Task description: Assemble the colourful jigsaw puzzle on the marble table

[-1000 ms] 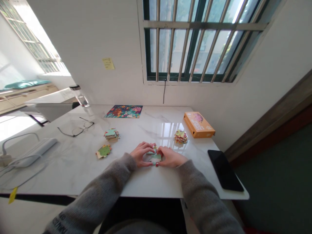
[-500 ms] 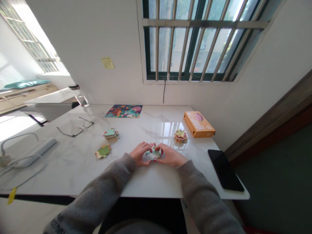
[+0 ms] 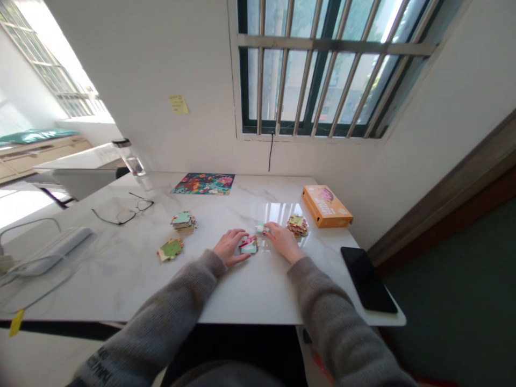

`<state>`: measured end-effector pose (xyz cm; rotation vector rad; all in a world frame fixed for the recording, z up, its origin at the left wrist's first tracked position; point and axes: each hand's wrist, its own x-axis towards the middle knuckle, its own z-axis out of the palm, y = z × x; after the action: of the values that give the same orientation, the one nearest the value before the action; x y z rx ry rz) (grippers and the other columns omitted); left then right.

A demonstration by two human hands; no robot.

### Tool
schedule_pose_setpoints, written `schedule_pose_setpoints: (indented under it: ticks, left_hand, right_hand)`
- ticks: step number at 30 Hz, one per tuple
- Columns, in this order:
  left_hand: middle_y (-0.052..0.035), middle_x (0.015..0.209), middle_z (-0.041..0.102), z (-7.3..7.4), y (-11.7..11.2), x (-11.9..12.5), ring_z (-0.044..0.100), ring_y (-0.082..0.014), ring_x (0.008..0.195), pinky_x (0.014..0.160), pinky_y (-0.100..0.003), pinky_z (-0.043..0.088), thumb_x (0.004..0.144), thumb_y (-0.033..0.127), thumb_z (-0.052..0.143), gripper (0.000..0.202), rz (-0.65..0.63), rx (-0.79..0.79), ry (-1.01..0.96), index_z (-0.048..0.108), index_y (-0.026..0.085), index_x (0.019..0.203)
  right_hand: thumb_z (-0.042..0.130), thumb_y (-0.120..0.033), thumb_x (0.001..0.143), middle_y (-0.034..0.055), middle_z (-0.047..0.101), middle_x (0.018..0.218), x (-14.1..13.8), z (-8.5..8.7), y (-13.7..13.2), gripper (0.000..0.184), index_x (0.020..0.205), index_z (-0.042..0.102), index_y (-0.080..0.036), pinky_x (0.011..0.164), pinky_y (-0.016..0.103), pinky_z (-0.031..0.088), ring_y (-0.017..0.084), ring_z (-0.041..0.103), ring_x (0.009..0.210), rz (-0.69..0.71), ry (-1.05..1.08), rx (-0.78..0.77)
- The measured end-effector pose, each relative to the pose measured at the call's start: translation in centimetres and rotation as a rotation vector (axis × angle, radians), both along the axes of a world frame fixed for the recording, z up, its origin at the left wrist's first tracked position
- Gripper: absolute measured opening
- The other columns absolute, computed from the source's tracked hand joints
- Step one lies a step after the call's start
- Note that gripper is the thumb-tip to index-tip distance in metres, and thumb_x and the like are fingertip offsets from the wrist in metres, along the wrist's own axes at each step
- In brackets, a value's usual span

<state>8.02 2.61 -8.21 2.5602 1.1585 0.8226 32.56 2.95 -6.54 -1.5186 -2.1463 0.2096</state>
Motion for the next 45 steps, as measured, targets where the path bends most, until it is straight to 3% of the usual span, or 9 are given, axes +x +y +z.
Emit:
schedule_pose_setpoints:
  ticks: [5, 11, 18, 22, 26, 32, 37, 42, 45]
  left_hand:
    - [-0.0126, 0.136, 0.055, 0.1, 0.0, 0.2, 0.050, -0.0344, 0.124, 0.104, -0.054, 0.042, 0.077, 0.040, 0.075, 0.056, -0.002, -0.064, 0.081, 0.058, 0.023, 0.128]
    - [-0.0104, 0.134, 0.058, 0.5, -0.1, 0.2, 0.050, -0.0335, 0.125, 0.105, -0.053, 0.040, 0.078, 0.042, 0.072, 0.051, -0.005, -0.093, 0.116, 0.060, 0.024, 0.125]
    - [-0.0120, 0.122, 0.057, 0.4, -0.1, 0.1, 0.051, -0.0315, 0.114, 0.103, -0.046, 0.043, 0.069, 0.040, 0.077, 0.070, 0.037, -0.068, 0.068, 0.053, 0.019, 0.131]
    - [-0.0116, 0.115, 0.056, 0.1, 0.1, -0.1, 0.051, -0.0308, 0.108, 0.100, -0.045, 0.045, 0.066, 0.036, 0.077, 0.065, 0.023, -0.057, 0.056, 0.056, 0.019, 0.125]
    - [-0.0098, 0.111, 0.058, -0.1, 0.1, -0.1, 0.051, -0.0298, 0.104, 0.096, -0.045, 0.046, 0.068, 0.030, 0.073, 0.053, 0.005, -0.049, 0.054, 0.058, 0.021, 0.119]
    - [-0.0077, 0.105, 0.061, -0.3, 0.3, -0.1, 0.053, -0.0281, 0.098, 0.089, -0.044, 0.046, 0.070, 0.025, 0.071, 0.044, -0.024, -0.046, 0.042, 0.060, 0.022, 0.113]
    - [-0.0065, 0.100, 0.061, 0.0, 0.4, -0.1, 0.053, -0.0257, 0.093, 0.088, -0.041, 0.047, 0.068, 0.020, 0.072, 0.038, -0.083, 0.018, -0.108, 0.059, 0.021, 0.104]
    - [-0.0063, 0.099, 0.058, 1.1, 0.1, -0.3, 0.053, -0.0249, 0.096, 0.088, -0.040, 0.048, 0.071, 0.018, 0.070, 0.031, -0.045, 0.139, -0.272, 0.058, 0.021, 0.099]
    - [-0.0069, 0.101, 0.058, 1.4, 0.1, -0.3, 0.053, -0.0249, 0.096, 0.089, -0.041, 0.048, 0.073, 0.020, 0.071, 0.028, -0.035, 0.170, -0.300, 0.057, 0.021, 0.098]
  right_hand:
    - [0.050, -0.023, 0.098, 0.0069, 0.067, 0.127, -0.8, 1.1, 2.1, 0.027, 0.121, 0.064, -0.026, 0.081, 0.031, 0.050, 0.025, 0.068, 0.102, -0.041, -0.139, -0.037]
    - [0.048, -0.021, 0.098, 0.0052, 0.066, 0.129, -0.8, 1.2, 3.7, 0.029, 0.123, 0.063, -0.026, 0.086, 0.030, 0.048, 0.024, 0.066, 0.108, -0.072, -0.186, -0.093]
    - [0.042, -0.019, 0.097, 0.0063, 0.061, 0.137, -0.9, 1.4, 3.2, 0.036, 0.127, 0.061, -0.026, 0.089, 0.031, 0.049, 0.023, 0.065, 0.111, -0.085, -0.260, -0.102]
    - [0.042, -0.009, 0.092, 0.0098, 0.048, 0.149, -0.8, 1.2, 2.2, 0.050, 0.139, 0.052, -0.024, 0.088, 0.031, 0.050, 0.023, 0.064, 0.113, -0.106, -0.258, -0.079]
    - [0.042, -0.009, 0.091, 0.0113, 0.056, 0.135, -0.8, 0.7, 0.7, 0.048, 0.136, 0.054, -0.022, 0.085, 0.030, 0.051, 0.022, 0.066, 0.102, -0.101, -0.125, -0.007]
    - [0.041, -0.008, 0.093, 0.0080, 0.062, 0.116, -2.3, 0.2, -0.5, 0.038, 0.120, 0.064, -0.021, 0.089, 0.030, 0.048, 0.020, 0.063, 0.101, 0.108, 0.114, 0.074]
    - [0.042, -0.015, 0.095, 0.0070, 0.064, 0.108, -3.6, 0.7, -1.1, 0.031, 0.115, 0.065, -0.021, 0.085, 0.032, 0.048, 0.019, 0.062, 0.094, 0.136, 0.301, 0.096]
    - [0.047, -0.029, 0.095, -0.0003, 0.061, 0.079, -4.2, 1.0, -1.4, 0.029, 0.120, 0.061, -0.019, 0.069, 0.029, 0.047, 0.015, 0.056, 0.068, 0.159, 0.588, -0.045]
    - [0.052, -0.033, 0.092, -0.0032, 0.055, 0.074, -4.8, 0.8, -1.7, 0.035, 0.123, 0.057, -0.018, 0.066, 0.028, 0.047, 0.014, 0.054, 0.066, 0.220, 0.727, -0.155]
